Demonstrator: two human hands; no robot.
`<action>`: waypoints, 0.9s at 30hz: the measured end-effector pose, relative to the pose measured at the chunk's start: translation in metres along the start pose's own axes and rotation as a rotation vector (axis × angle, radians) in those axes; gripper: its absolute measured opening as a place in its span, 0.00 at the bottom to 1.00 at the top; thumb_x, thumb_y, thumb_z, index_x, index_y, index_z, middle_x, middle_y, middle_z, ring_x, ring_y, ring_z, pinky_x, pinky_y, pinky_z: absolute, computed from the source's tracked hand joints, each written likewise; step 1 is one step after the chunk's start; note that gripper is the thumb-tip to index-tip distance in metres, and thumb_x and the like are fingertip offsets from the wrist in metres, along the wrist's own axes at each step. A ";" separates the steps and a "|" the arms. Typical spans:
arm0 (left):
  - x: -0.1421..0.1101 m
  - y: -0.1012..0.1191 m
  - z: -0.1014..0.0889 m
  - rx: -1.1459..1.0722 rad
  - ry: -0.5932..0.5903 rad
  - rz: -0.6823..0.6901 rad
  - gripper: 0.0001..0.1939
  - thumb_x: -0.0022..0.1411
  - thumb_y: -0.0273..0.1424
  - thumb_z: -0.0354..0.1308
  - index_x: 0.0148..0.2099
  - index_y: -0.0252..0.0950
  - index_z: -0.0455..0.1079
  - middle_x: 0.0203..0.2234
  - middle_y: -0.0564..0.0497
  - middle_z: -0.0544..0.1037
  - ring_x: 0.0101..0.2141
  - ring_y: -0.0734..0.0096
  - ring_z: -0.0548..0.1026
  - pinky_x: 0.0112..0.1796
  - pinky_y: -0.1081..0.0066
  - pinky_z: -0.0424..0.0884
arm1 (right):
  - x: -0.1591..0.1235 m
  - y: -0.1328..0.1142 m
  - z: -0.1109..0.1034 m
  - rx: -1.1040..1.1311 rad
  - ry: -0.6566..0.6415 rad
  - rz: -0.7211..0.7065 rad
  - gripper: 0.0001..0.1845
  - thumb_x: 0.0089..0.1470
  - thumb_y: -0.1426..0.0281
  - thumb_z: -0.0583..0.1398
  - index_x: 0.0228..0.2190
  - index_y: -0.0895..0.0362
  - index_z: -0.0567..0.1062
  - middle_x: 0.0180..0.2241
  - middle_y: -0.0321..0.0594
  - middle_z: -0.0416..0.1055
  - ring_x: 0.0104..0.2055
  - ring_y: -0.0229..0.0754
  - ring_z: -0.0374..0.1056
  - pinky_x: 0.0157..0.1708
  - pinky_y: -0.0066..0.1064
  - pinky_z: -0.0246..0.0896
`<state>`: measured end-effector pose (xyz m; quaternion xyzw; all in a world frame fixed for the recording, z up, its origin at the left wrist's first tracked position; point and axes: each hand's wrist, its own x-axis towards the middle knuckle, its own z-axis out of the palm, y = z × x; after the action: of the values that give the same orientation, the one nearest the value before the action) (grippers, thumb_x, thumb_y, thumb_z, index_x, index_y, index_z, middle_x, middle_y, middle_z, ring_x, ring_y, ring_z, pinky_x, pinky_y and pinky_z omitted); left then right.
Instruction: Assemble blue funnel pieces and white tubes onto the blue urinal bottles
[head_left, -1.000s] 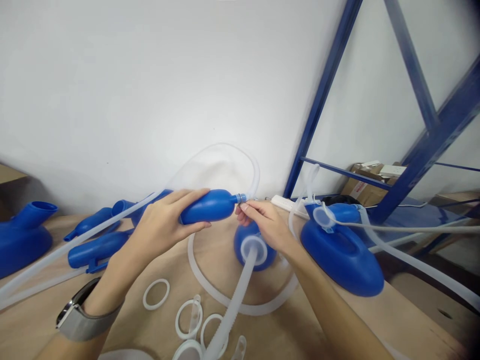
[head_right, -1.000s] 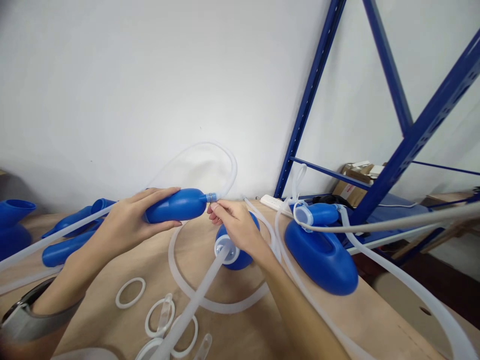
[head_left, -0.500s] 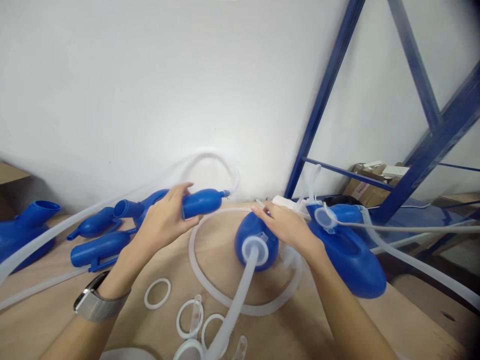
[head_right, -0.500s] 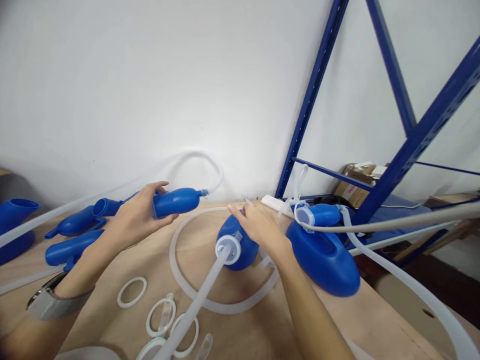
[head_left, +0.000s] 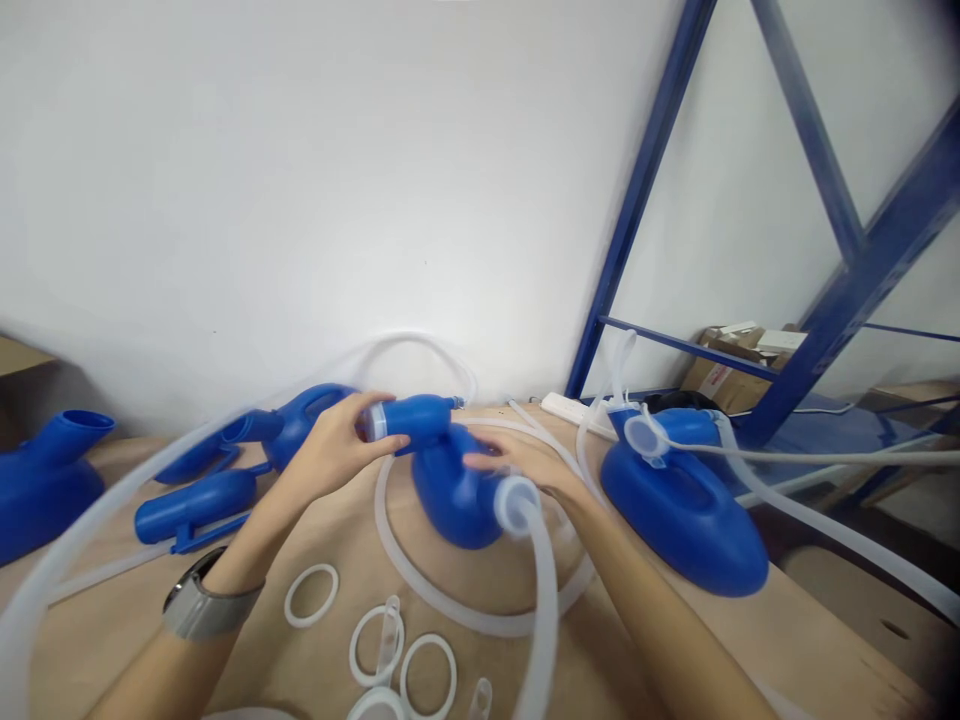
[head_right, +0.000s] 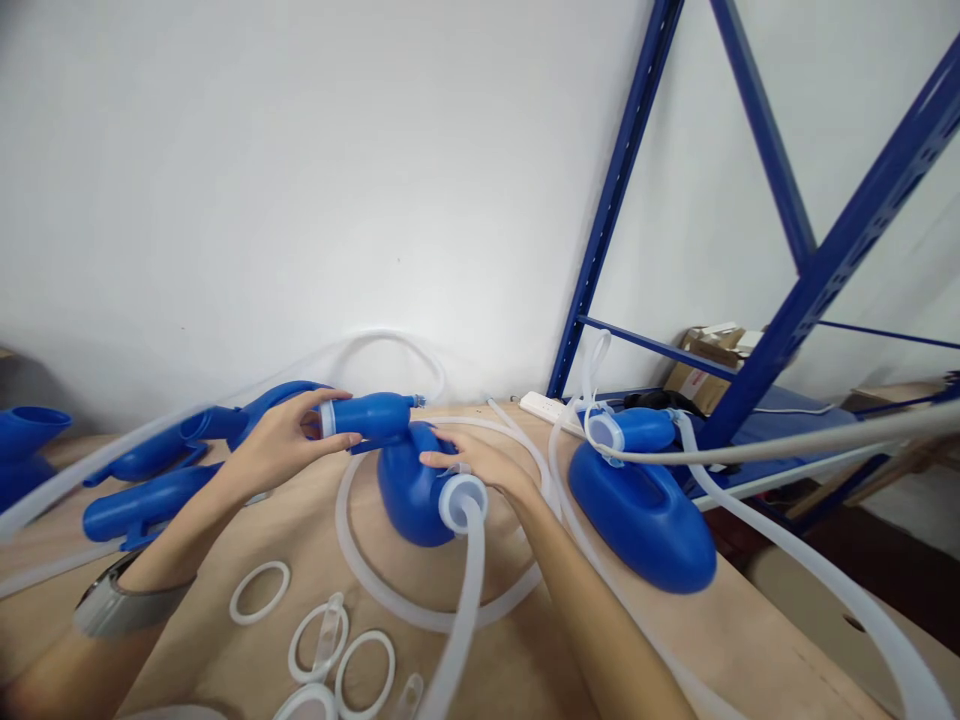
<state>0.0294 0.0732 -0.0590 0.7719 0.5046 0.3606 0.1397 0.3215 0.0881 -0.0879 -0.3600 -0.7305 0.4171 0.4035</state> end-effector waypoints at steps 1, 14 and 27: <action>0.001 -0.002 0.004 -0.019 -0.002 -0.002 0.36 0.57 0.56 0.65 0.59 0.38 0.72 0.50 0.43 0.81 0.41 0.54 0.80 0.44 0.59 0.77 | 0.001 -0.002 0.004 0.017 -0.080 0.053 0.26 0.48 0.53 0.74 0.46 0.52 0.84 0.48 0.42 0.82 0.53 0.56 0.75 0.55 0.46 0.70; 0.001 0.002 0.052 -0.054 0.166 -0.032 0.33 0.59 0.53 0.62 0.57 0.34 0.72 0.49 0.41 0.81 0.44 0.50 0.80 0.49 0.55 0.74 | 0.004 0.025 0.010 0.053 -0.244 0.189 0.45 0.50 0.53 0.72 0.65 0.54 0.70 0.69 0.46 0.63 0.71 0.59 0.58 0.71 0.49 0.54; -0.002 -0.028 0.057 -0.145 -0.219 -0.086 0.63 0.63 0.55 0.58 0.77 0.34 0.17 0.76 0.32 0.42 0.74 0.47 0.49 0.67 0.50 0.57 | 0.009 0.027 -0.007 -0.017 -0.017 0.106 0.32 0.49 0.49 0.72 0.52 0.51 0.83 0.57 0.42 0.78 0.66 0.60 0.65 0.68 0.52 0.56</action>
<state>0.0501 0.0922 -0.1159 0.7721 0.4917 0.3034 0.2649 0.3288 0.1086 -0.1079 -0.3979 -0.7175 0.4345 0.3715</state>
